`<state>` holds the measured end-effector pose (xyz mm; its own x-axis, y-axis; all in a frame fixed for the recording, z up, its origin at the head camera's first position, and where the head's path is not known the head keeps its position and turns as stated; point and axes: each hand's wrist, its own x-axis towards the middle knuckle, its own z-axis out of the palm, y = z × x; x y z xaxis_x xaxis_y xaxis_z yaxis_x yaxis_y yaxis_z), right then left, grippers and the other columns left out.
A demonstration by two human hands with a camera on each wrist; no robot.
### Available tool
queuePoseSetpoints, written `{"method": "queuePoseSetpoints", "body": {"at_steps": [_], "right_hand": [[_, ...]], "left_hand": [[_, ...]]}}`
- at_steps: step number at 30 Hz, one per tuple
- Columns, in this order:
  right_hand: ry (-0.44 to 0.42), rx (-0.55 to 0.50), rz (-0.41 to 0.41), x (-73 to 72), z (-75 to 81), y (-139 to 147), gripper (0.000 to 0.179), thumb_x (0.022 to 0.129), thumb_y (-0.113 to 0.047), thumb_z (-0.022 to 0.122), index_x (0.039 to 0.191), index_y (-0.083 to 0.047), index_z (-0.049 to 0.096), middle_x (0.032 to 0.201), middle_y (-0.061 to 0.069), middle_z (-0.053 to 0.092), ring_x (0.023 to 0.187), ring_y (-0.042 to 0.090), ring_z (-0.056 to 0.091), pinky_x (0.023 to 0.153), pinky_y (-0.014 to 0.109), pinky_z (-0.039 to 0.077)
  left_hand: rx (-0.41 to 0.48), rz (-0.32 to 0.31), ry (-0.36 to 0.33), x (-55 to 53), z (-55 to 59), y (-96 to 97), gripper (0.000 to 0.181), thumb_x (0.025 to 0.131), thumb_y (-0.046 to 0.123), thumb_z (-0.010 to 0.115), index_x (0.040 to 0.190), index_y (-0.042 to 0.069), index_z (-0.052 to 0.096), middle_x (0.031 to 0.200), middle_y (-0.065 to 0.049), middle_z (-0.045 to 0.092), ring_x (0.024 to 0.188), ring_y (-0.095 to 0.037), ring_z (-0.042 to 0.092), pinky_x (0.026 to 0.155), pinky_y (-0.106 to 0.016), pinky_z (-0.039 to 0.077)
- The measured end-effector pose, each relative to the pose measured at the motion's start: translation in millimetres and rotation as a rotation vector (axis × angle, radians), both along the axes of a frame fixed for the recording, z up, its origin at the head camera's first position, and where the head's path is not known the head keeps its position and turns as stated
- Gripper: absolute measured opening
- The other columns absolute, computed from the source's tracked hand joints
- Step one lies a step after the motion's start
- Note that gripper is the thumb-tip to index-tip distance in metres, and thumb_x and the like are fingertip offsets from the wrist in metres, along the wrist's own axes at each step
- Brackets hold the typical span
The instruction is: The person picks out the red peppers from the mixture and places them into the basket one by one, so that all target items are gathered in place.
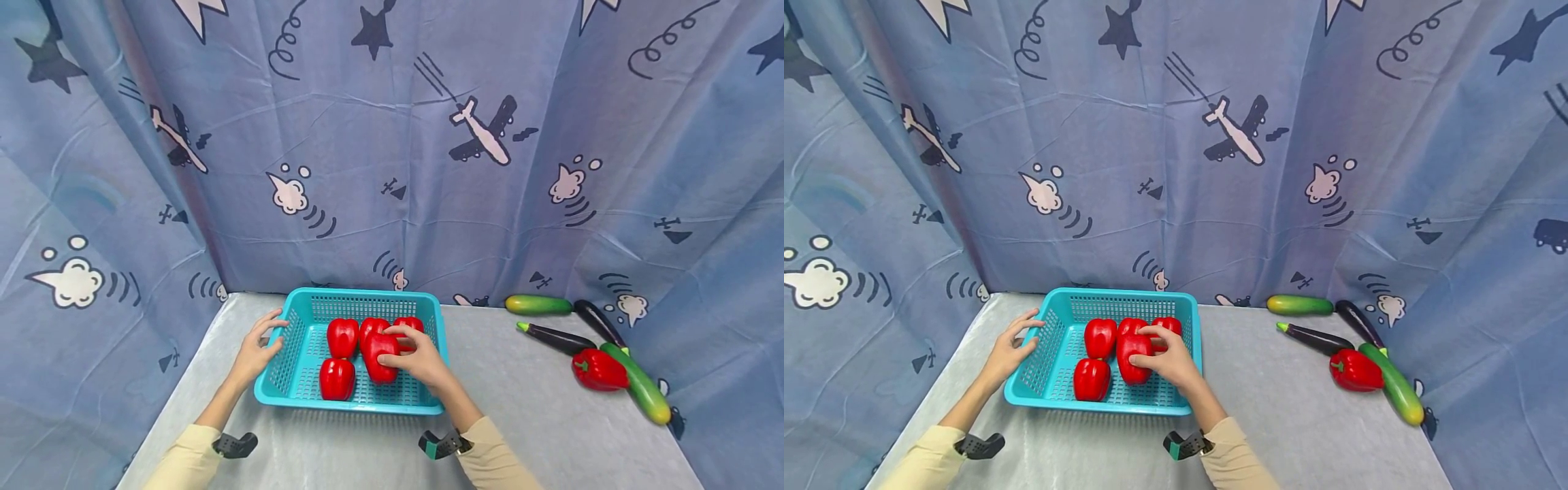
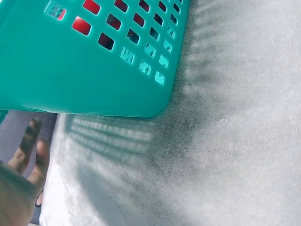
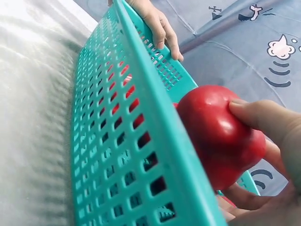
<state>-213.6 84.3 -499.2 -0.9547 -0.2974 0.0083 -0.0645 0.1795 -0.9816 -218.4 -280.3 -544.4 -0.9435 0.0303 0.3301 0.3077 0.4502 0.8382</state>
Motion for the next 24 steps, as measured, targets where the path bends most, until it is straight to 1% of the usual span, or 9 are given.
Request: {"method": "queuePoseSetpoints", "body": {"at_steps": [5,9,10,12,15,17,19,21,24], "right_hand": [[0.009,0.012,-0.055,3.0,-3.7,-3,0.053,0.081,-0.014,0.086,0.130,-0.011,0.065,0.133,0.015,0.055,0.121,0.040,0.051,0.079,0.048,0.059],[0.008,0.037,-0.087,5.0,-9.2,-7,0.054,0.081,-0.019,0.087,0.131,-0.011,0.065,0.129,0.015,0.058,0.121,0.039,0.051,0.078,0.047,0.059],[0.006,0.044,-0.094,5.5,-10.8,-9,0.054,0.081,-0.020,0.087,0.131,-0.012,0.066,0.129,0.015,0.059,0.121,0.039,0.051,0.078,0.047,0.059],[0.002,0.048,-0.105,6.4,-14.1,-11,0.056,0.081,-0.021,0.087,0.131,-0.011,0.066,0.129,0.015,0.059,0.121,0.040,0.051,0.078,0.047,0.059],[-0.006,0.054,-0.119,7.5,-18.5,-15,0.058,0.079,-0.023,0.088,0.131,-0.010,0.066,0.129,0.015,0.060,0.121,0.041,0.051,0.078,0.047,0.059],[-0.011,0.056,-0.128,8.3,-19.6,-17,0.059,0.078,-0.023,0.089,0.131,-0.010,0.066,0.129,0.015,0.060,0.122,0.041,0.051,0.079,0.047,0.059],[-0.014,0.062,-0.138,9.3,-20.0,-18,0.059,0.078,-0.022,0.089,0.130,-0.009,0.067,0.129,0.015,0.060,0.122,0.042,0.051,0.079,0.048,0.059],[-0.012,0.064,-0.146,10.0,-19.5,-19,0.057,0.078,-0.021,0.089,0.128,-0.008,0.067,0.128,0.015,0.060,0.122,0.043,0.051,0.079,0.048,0.059],[-0.012,0.067,-0.147,10.6,-20.0,-20,0.054,0.078,-0.020,0.089,0.126,-0.007,0.068,0.127,0.016,0.060,0.121,0.044,0.052,0.079,0.048,0.059]], "left_hand": [[-0.011,-0.001,0.009,-0.6,-0.9,0.2,0.033,0.093,-0.010,0.061,0.126,-0.005,0.063,0.154,-0.024,0.038,0.139,-0.042,0.038,0.090,-0.028,0.048],[-0.009,-0.003,0.013,0.1,1.3,1.9,0.032,0.093,-0.011,0.062,0.125,-0.006,0.063,0.153,-0.026,0.039,0.139,-0.044,0.037,0.093,-0.042,0.050],[-0.012,-0.003,0.017,1.4,3.5,3.3,0.031,0.093,-0.011,0.061,0.124,-0.008,0.063,0.152,-0.028,0.039,0.138,-0.046,0.037,0.093,-0.046,0.050],[-0.005,-0.004,0.023,5.7,11.7,7.7,0.031,0.092,-0.014,0.061,0.123,-0.010,0.063,0.151,-0.031,0.039,0.137,-0.048,0.037,0.093,-0.056,0.049],[-0.010,-0.001,0.028,13.3,25.6,14.3,0.030,0.091,-0.017,0.060,0.121,-0.014,0.062,0.148,-0.036,0.038,0.136,-0.052,0.037,0.091,-0.060,0.048],[0.001,-0.003,0.025,16.6,31.9,16.6,0.030,0.091,-0.018,0.060,0.121,-0.014,0.062,0.148,-0.036,0.039,0.136,-0.052,0.037,0.091,-0.060,0.048],[-0.001,-0.002,0.031,16.5,31.6,16.4,0.030,0.091,-0.017,0.061,0.121,-0.014,0.062,0.148,-0.036,0.039,0.136,-0.052,0.037,0.090,-0.057,0.049],[0.008,-0.002,0.042,13.9,26.3,14.5,0.031,0.090,-0.017,0.061,0.121,-0.013,0.063,0.148,-0.035,0.040,0.136,-0.051,0.038,0.089,-0.052,0.051],[0.017,-0.003,0.050,7.6,14.4,9.2,0.032,0.091,-0.017,0.061,0.122,-0.011,0.064,0.149,-0.032,0.041,0.136,-0.048,0.039,0.088,-0.039,0.052]]}}
